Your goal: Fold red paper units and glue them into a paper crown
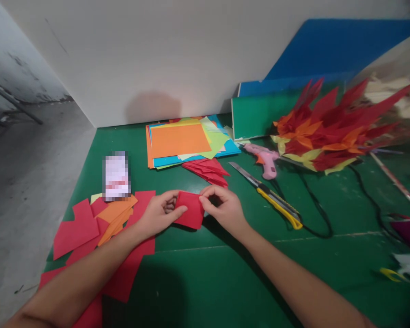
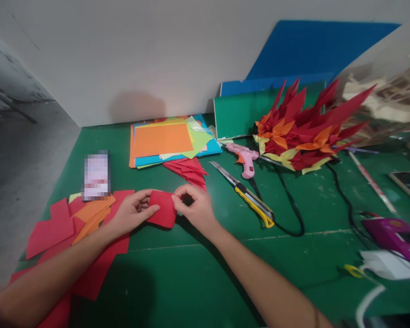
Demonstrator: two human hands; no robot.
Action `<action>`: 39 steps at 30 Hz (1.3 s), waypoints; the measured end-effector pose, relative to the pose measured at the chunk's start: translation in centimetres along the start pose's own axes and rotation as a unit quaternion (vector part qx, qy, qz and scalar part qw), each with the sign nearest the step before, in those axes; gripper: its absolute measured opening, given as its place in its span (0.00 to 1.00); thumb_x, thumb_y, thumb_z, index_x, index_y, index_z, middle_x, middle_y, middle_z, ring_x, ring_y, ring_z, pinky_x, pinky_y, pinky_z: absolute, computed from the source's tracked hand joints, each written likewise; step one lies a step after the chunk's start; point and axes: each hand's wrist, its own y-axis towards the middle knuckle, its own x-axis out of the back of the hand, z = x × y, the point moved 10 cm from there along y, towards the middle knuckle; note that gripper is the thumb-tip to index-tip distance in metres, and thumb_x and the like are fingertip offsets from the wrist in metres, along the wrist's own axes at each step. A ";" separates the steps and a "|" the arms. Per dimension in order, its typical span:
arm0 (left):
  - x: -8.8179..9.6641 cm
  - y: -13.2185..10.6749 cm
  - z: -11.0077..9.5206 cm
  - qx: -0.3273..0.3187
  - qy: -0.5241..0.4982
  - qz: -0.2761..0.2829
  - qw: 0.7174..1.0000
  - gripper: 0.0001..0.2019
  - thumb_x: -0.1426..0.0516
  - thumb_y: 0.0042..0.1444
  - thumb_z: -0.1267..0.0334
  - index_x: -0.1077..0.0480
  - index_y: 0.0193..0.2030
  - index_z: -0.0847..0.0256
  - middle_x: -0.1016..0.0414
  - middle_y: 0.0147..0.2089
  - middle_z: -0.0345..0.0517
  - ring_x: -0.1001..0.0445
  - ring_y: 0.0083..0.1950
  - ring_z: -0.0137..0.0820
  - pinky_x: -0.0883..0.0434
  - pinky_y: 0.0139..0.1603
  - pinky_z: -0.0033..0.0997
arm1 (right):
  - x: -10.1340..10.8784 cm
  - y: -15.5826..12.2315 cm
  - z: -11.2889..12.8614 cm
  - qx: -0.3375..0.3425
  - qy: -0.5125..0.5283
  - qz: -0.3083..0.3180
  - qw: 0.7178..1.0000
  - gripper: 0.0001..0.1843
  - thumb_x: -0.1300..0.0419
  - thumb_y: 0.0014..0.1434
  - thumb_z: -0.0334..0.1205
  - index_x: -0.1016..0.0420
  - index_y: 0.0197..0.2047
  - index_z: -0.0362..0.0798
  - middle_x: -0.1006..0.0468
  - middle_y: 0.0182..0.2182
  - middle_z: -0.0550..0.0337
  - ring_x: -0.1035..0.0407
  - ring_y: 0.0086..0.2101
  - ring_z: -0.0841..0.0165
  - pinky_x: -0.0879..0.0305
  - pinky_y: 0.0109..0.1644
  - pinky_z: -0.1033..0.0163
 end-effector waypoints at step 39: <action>1.0 -0.9 -1.8 -0.066 0.124 -0.090 0.986 0.09 0.44 0.58 0.57 0.30 0.32 0.60 0.26 0.25 0.39 0.28 0.25 0.25 0.33 0.24 0.21 | -3.3 -1.0 -2.1 -0.140 0.069 0.149 0.976 0.13 0.39 0.54 0.48 0.32 0.28 0.47 0.32 0.24 0.66 0.39 0.26 0.72 0.41 0.29 0.66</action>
